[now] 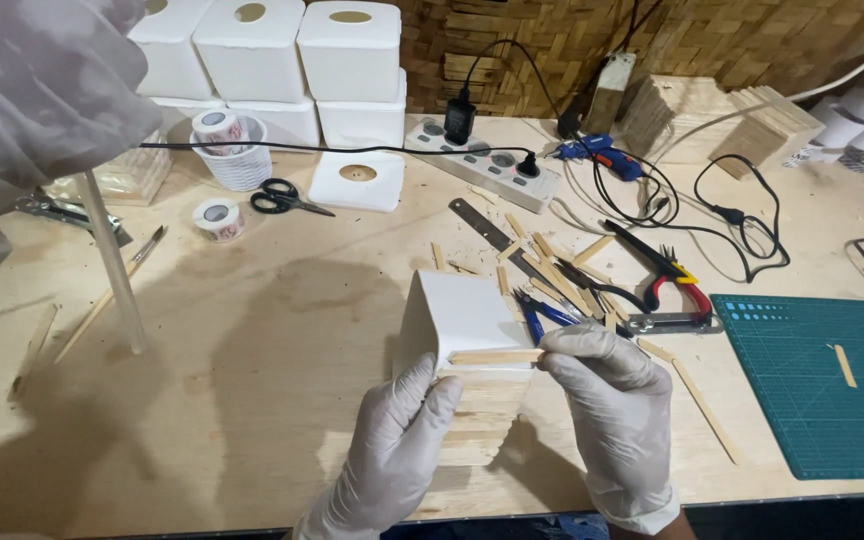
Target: Assembling a small wooden structure by cutting and gluing craft sticks.
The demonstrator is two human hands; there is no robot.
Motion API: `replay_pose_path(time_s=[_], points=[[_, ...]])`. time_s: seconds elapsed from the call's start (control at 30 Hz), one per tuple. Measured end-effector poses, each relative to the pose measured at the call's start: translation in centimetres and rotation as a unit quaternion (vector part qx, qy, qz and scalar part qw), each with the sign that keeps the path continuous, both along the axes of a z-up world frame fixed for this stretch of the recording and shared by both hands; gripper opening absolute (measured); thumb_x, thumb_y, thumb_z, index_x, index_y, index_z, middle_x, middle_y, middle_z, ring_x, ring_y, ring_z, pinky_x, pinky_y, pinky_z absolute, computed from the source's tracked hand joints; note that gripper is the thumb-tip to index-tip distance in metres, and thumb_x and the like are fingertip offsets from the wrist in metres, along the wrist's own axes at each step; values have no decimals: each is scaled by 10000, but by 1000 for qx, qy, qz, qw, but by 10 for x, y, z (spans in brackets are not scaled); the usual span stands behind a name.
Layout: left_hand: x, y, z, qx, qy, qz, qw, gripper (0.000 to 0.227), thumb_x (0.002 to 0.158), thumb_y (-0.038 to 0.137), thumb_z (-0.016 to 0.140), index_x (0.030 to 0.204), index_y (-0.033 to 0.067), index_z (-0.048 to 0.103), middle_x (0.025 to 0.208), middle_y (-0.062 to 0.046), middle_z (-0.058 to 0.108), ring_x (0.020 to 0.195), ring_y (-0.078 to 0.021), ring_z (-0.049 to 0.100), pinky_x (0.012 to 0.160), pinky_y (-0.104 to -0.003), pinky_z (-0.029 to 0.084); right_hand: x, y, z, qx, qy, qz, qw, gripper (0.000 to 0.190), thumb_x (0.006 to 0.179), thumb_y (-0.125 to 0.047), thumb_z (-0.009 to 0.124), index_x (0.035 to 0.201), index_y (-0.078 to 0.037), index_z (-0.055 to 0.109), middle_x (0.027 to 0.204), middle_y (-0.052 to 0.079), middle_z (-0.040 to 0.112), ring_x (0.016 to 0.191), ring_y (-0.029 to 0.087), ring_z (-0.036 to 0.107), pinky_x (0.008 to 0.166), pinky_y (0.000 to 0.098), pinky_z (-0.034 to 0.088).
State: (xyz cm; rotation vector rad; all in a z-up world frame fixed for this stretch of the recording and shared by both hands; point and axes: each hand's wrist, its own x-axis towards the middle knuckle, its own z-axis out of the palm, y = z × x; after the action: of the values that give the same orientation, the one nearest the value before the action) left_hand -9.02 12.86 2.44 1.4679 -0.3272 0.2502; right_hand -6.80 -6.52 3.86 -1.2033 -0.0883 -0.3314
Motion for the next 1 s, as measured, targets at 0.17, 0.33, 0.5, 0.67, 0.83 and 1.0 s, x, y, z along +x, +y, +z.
replay_pose_path(time_s=[0.17, 0.33, 0.5, 0.67, 0.83, 1.0], points=[[1, -1, -11, -5, 4, 10, 1000, 362, 1005, 177, 593, 1322, 13, 659, 1318, -128, 727, 1128, -150, 689, 989, -277, 546, -8, 7, 3, -56, -8, -39, 998, 173, 786, 100, 765, 937, 16, 763, 934, 152, 757, 924, 222, 720, 907, 309, 613], [1, 0, -6, -4, -19, -1, 1000, 357, 1020, 167, 573, 1330, 3, 640, 1310, -135, 724, 1096, -157, 695, 955, -288, 561, -14, 16, 8, -89, -14, -70, 993, 159, 780, 72, 783, 916, -7, 763, 922, 131, 765, 948, 218, 718, 893, 314, 617], [-1, 0, -8, -5, -15, -8, 1000, 315, 1033, 148, 567, 1296, 9, 669, 887, -12, 725, 668, -69, 535, 627, -272, 515, -18, 17, 11, -88, -42, -60, 993, 186, 794, 101, 765, 939, -14, 762, 932, 141, 769, 941, 219, 734, 891, 321, 653], [-3, -1, -30, 26, -123, 27, 992, 351, 1030, 91, 617, 1378, 69, 580, 742, -14, 614, 630, -96, 476, 651, -289, 529, -21, 14, 16, -132, -13, -93, 987, 145, 742, 105, 803, 841, 13, 750, 849, 160, 753, 838, 222, 715, 816, 301, 619], [-3, -4, -21, 60, -217, 72, 972, 464, 1017, 58, 667, 1441, 75, 482, 1085, -158, 770, 937, -220, 785, 935, -366, 637, -26, 16, 25, -157, -21, -77, 984, 127, 767, 103, 790, 783, -11, 737, 773, 126, 728, 751, 185, 679, 793, 296, 589], [-6, -2, 12, 65, -163, 59, 983, 187, 1017, 101, 607, 1175, 2, 594, 761, -56, 686, 612, -139, 580, 637, -309, 567, -28, 17, 27, -155, -33, -58, 986, 109, 765, 44, 809, 800, -44, 757, 783, 102, 732, 773, 193, 676, 713, 334, 628]])
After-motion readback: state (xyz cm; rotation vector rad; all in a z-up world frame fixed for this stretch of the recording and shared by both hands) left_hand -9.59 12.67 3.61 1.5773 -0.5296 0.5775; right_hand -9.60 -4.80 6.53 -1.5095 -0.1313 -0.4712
